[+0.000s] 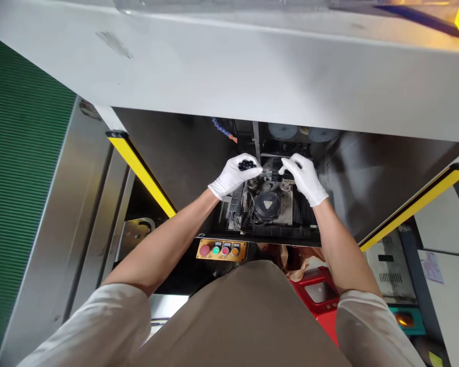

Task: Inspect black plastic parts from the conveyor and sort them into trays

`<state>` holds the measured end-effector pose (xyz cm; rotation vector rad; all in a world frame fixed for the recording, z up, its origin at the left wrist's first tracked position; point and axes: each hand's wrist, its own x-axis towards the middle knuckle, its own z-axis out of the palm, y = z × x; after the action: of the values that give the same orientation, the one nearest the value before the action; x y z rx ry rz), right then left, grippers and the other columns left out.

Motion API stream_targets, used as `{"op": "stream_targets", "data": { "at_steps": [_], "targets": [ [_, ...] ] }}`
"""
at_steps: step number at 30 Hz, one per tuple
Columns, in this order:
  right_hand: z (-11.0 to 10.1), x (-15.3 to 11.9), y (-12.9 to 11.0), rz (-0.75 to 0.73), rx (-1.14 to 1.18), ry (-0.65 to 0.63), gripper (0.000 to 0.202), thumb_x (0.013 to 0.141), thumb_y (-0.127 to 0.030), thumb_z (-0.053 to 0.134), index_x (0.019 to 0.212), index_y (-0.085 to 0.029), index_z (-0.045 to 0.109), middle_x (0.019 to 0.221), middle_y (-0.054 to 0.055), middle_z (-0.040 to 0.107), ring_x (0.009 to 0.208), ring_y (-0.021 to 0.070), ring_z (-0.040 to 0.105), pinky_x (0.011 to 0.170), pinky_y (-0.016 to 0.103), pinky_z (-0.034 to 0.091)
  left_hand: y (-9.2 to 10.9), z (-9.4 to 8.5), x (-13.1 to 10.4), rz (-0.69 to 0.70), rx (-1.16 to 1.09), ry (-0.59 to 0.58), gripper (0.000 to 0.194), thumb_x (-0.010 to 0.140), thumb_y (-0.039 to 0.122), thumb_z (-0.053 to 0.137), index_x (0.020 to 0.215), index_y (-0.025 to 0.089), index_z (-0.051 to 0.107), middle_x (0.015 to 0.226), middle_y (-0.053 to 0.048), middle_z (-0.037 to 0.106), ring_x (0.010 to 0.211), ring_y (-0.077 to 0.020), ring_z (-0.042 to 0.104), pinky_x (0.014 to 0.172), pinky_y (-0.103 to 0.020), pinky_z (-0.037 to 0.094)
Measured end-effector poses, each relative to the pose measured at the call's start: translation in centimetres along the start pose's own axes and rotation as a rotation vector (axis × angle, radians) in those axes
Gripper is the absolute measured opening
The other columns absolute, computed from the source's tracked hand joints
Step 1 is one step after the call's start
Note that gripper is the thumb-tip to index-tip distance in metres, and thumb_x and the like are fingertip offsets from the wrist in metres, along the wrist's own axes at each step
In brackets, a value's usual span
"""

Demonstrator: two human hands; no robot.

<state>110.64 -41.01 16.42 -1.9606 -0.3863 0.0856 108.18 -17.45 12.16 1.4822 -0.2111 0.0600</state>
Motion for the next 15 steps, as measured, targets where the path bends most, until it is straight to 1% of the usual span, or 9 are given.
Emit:
{"op": "stream_targets", "data": {
  "at_steps": [2, 4, 6, 7, 9, 10, 11, 13, 15],
  "targets": [
    [-0.6, 1.2, -0.5, 0.053, -0.134, -0.121, 0.040, 0.100, -0.045, 0.059, 0.072, -0.017, 0.069, 0.080, 0.006, 0.073, 0.075, 0.0189, 0.060, 0.074, 0.032, 0.042, 0.9, -0.8, 1.1, -0.023, 0.090, -0.117, 0.040, 0.076, 0.050, 0.087, 0.080, 0.014, 0.070, 0.084, -0.005, 0.068, 0.079, -0.0163, 0.059, 0.080, -0.028, 0.046],
    [-0.8, 2.8, -1.0, 0.137, -0.329, -0.277, 0.040, 0.099, -0.043, 0.061, 0.069, -0.018, 0.070, 0.075, 0.005, 0.072, 0.066, 0.0174, 0.056, 0.064, 0.031, 0.038, 2.2, -0.9, 2.9, -0.088, 0.200, -0.249, 0.043, 0.090, 0.054, 0.074, 0.074, 0.014, 0.072, 0.081, -0.007, 0.069, 0.077, -0.0173, 0.059, 0.079, -0.028, 0.045],
    [-0.7, 4.4, -1.5, 0.227, -0.461, -0.419, 0.035, 0.097, -0.037, 0.063, 0.070, -0.018, 0.074, 0.074, 0.005, 0.072, 0.063, 0.0174, 0.059, 0.061, 0.031, 0.038, 3.2, -0.3, 4.9, -0.216, 0.417, -0.343, 0.049, 0.099, 0.048, 0.061, 0.064, 0.015, 0.069, 0.072, -0.009, 0.067, 0.068, -0.0179, 0.057, 0.074, -0.030, 0.043],
    [-0.5, 5.0, -1.6, 0.268, -0.490, -0.476, 0.033, 0.097, -0.035, 0.064, 0.070, -0.019, 0.075, 0.075, 0.005, 0.073, 0.064, 0.0179, 0.062, 0.061, 0.031, 0.040, 3.6, 0.2, 5.7, -0.282, 0.562, -0.367, 0.048, 0.100, 0.042, 0.059, 0.060, 0.016, 0.066, 0.067, -0.009, 0.065, 0.063, -0.0182, 0.054, 0.070, -0.031, 0.041],
    [-0.1, 5.9, -1.5, 0.300, -0.531, -0.541, 0.034, 0.096, -0.036, 0.067, 0.067, -0.020, 0.074, 0.073, 0.004, 0.074, 0.060, 0.0175, 0.063, 0.059, 0.031, 0.041, 3.7, 1.2, 6.8, -0.358, 0.822, -0.375, 0.041, 0.095, 0.030, 0.063, 0.056, 0.017, 0.062, 0.061, -0.008, 0.059, 0.055, -0.0183, 0.047, 0.065, -0.032, 0.036],
    [0.1, 6.1, -1.3, 0.283, -0.562, -0.548, 0.036, 0.095, -0.039, 0.069, 0.064, -0.020, 0.074, 0.069, 0.004, 0.072, 0.053, 0.0166, 0.060, 0.055, 0.031, 0.040, 3.5, 1.6, 7.0, -0.354, 0.894, -0.376, 0.037, 0.093, 0.026, 0.063, 0.057, 0.018, 0.061, 0.059, -0.007, 0.056, 0.052, -0.0182, 0.043, 0.064, -0.033, 0.034],
    [0.2, 6.2, -1.1, 0.245, -0.596, -0.539, 0.038, 0.093, -0.041, 0.071, 0.061, -0.021, 0.072, 0.063, 0.004, 0.069, 0.047, 0.0153, 0.055, 0.051, 0.031, 0.037, 3.1, 1.8, 7.1, -0.329, 0.919, -0.364, 0.034, 0.092, 0.023, 0.063, 0.058, 0.018, 0.062, 0.059, -0.006, 0.054, 0.051, -0.0181, 0.040, 0.063, -0.033, 0.033],
    [0.3, 6.1, -0.8, 0.151, -0.639, -0.489, 0.038, 0.090, -0.041, 0.074, 0.058, -0.021, 0.071, 0.054, 0.002, 0.064, 0.038, 0.0132, 0.046, 0.045, 0.031, 0.031, 2.4, 1.9, 6.9, -0.272, 0.870, -0.304, 0.033, 0.091, 0.022, 0.063, 0.059, 0.019, 0.063, 0.057, -0.004, 0.051, 0.051, -0.0176, 0.035, 0.064, -0.032, 0.033],
    [0.3, 5.8, -0.7, 0.134, -0.666, -0.446, 0.037, 0.088, -0.041, 0.075, 0.056, -0.022, 0.071, 0.050, 0.002, 0.061, 0.035, 0.0124, 0.042, 0.043, 0.031, 0.028, 1.8, 1.7, 6.6, -0.235, 0.696, -0.171, 0.033, 0.088, 0.020, 0.069, 0.055, 0.018, 0.061, 0.054, -0.004, 0.050, 0.052, -0.0176, 0.037, 0.065, -0.032, 0.035]
  ]
}}
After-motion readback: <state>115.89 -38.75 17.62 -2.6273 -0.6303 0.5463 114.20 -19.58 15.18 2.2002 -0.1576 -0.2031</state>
